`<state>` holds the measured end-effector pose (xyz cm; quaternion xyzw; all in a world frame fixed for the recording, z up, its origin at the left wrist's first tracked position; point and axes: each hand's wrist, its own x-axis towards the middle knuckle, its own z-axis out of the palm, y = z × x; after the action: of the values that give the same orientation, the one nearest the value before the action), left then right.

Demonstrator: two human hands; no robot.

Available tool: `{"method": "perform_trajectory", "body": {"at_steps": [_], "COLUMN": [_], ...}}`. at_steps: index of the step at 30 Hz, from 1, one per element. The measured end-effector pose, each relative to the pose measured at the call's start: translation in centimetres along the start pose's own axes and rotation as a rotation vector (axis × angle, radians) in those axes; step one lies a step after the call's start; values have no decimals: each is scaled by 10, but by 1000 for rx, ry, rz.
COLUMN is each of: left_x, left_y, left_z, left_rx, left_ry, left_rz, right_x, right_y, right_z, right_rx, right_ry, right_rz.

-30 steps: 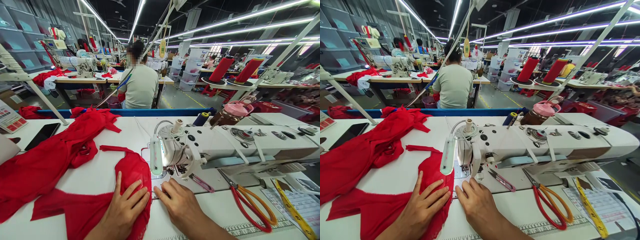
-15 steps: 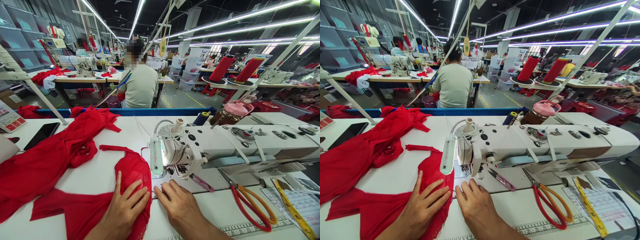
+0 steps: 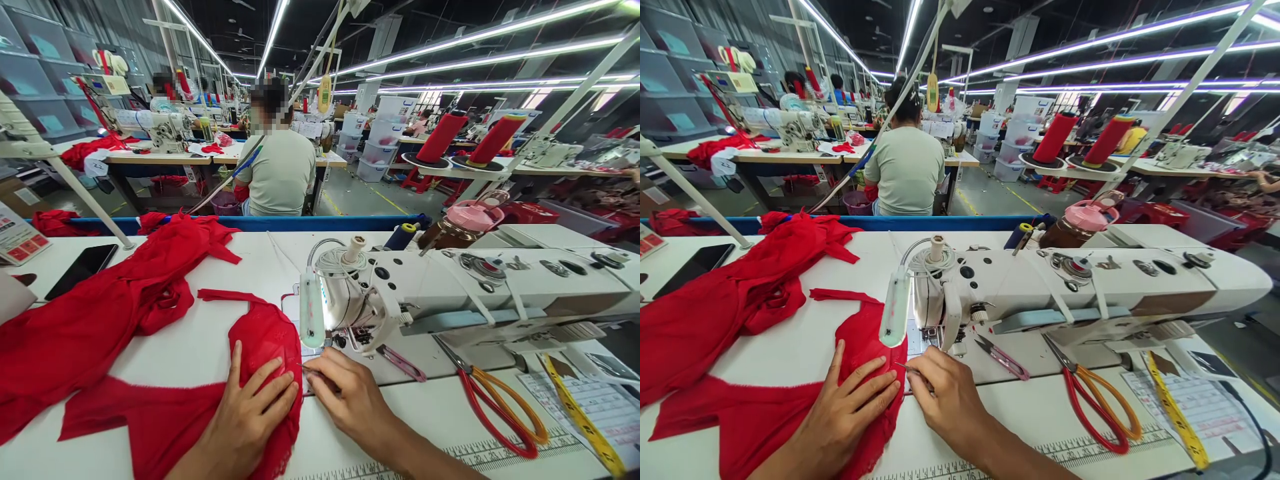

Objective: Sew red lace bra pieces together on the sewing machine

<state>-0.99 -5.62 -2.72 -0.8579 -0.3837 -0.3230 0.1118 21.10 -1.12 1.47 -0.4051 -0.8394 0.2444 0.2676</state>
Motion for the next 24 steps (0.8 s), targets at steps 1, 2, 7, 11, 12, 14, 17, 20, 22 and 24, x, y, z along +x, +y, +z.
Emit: {"method": "perform_trajectory", "body": {"at_steps": [1,2,7,11,12,14,17,20,22,24], "left_x": [0,0,-2,-4,-4,-3,-3,-2,-2,-3], "left_y": [0,0,0,-1,-1,-2,-1,-2,-2,-2], "left_z": [0,-1,0,0,0,0,0,1,1,0], "left_rx": [1,-1,-13,-9,-9,-15,-29,-35,-31,-25], "left_ry": [2,1,-2,20,19,19,14,7,5,7], "left_rz": [-6,-15,-28,-40,-44,-46,-47,-49,-45,-38], "right_x": [3,7,20,18,15,8,-1,2,9,18], "right_y": [-2,-3,-5,-1,1,4,7,4,0,-3], "right_z": [0,1,11,10,7,-1,-12,-11,-6,1], "right_rx": [-25,-62,-208,-214,-210,-200,-183,-225,-289,-339], "right_ry": [-36,-76,-179,-158,-140,-103,-94,-156,-204,-237], "right_rz": [-8,-22,-67,-26,-1,46,57,-17,-74,-110]}}
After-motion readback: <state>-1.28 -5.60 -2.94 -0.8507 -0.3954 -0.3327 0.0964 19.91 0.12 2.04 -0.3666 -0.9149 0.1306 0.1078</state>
